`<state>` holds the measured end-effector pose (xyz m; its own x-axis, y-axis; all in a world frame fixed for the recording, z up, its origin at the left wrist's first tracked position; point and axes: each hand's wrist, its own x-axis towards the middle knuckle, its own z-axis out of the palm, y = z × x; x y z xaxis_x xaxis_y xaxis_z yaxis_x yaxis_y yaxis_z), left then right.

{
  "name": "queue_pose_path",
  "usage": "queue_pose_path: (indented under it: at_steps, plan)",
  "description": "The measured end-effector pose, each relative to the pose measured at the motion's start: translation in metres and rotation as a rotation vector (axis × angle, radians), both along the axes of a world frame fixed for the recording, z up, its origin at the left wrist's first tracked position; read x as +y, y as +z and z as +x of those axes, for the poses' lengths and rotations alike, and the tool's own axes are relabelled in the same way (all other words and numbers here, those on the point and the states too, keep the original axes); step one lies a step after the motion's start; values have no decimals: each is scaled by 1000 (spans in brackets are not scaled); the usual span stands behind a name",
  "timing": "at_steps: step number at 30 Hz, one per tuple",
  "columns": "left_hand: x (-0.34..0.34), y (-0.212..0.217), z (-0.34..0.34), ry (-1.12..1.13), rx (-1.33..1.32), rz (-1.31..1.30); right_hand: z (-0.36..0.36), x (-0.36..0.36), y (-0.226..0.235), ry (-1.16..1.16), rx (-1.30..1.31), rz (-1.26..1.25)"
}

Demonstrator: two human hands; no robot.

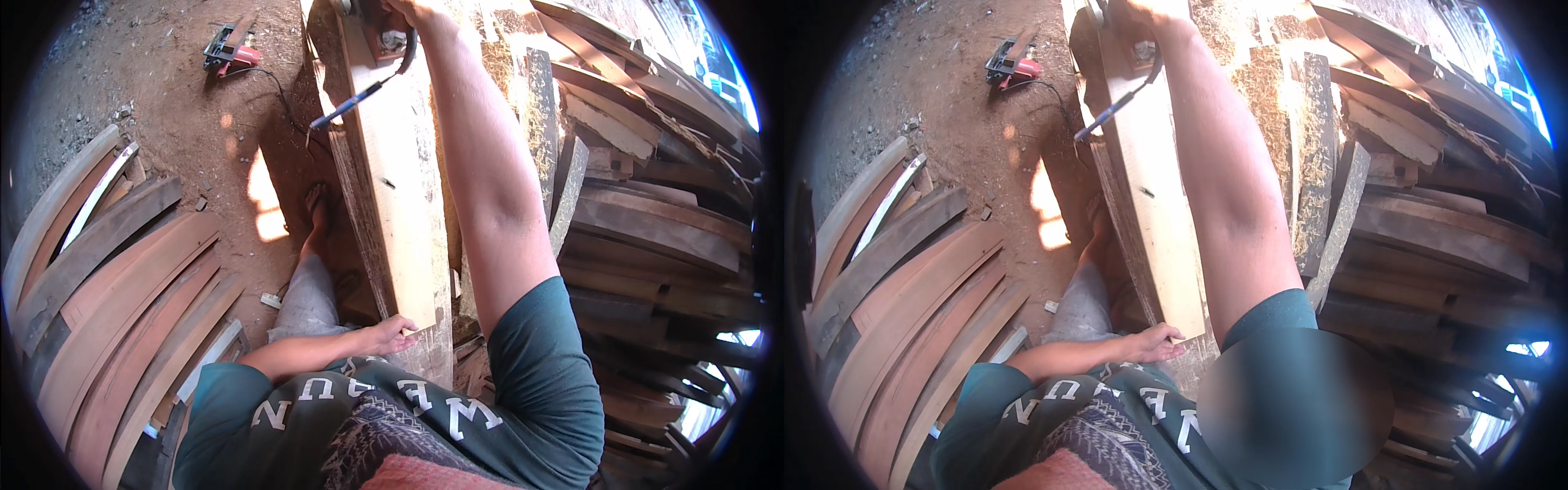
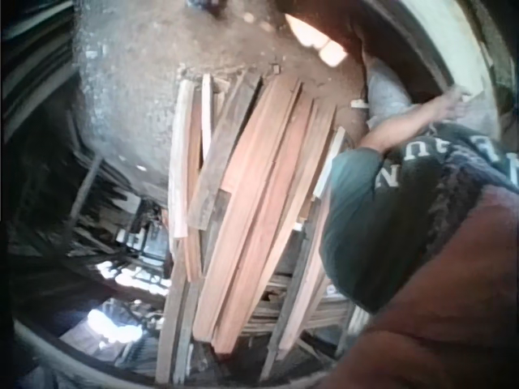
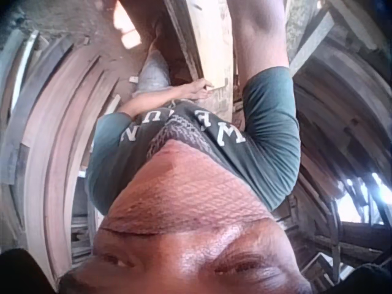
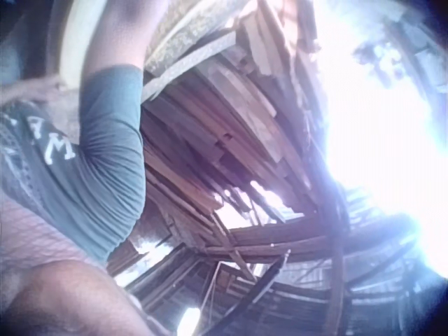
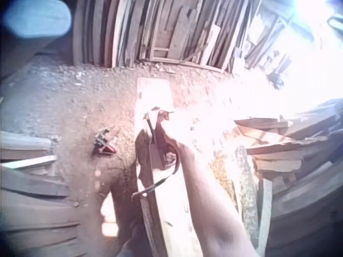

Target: The person uses a circular saw to cut a plank of wood, then switches to an electric planer to smooth the surface of the cut piece. The person handles the wood pieces by hand, moving them aside after processing.

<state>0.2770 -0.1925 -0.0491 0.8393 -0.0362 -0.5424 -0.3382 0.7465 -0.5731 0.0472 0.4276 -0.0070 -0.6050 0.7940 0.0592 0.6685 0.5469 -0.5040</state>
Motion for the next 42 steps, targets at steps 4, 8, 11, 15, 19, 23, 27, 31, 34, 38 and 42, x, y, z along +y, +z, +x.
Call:
queue_pose_path:
  at_steps: [4,8,11,15,19,23,27,31,34,38,42]
  plan:
    - [-42,-18,-43,123,-25,11,9,-47,93,-226,350,-311]
    - [-4,21,-92,-170,106,105,67,-92,74,-41,426,45]
    - [-10,31,-103,-329,234,308,125,-221,102,-235,223,-253]
    - [-26,29,-126,-289,788,431,226,-355,98,-349,317,-579]
    - [-45,26,-137,1,1011,450,333,-513,92,-430,239,-620]
    - [-48,39,-83,-21,973,542,441,-670,106,-475,357,-706]
    - [-42,30,-24,-523,1244,973,517,-751,119,-613,308,-721]
    - [-84,26,-22,-300,1289,940,548,-765,144,-736,333,-631]
    - [-106,47,-16,-122,1181,880,566,-758,149,-821,471,-570]
    - [-62,164,-14,81,1136,836,588,-748,137,-897,548,-525]
    - [-12,292,-33,106,1326,986,594,-732,133,-891,549,-492]
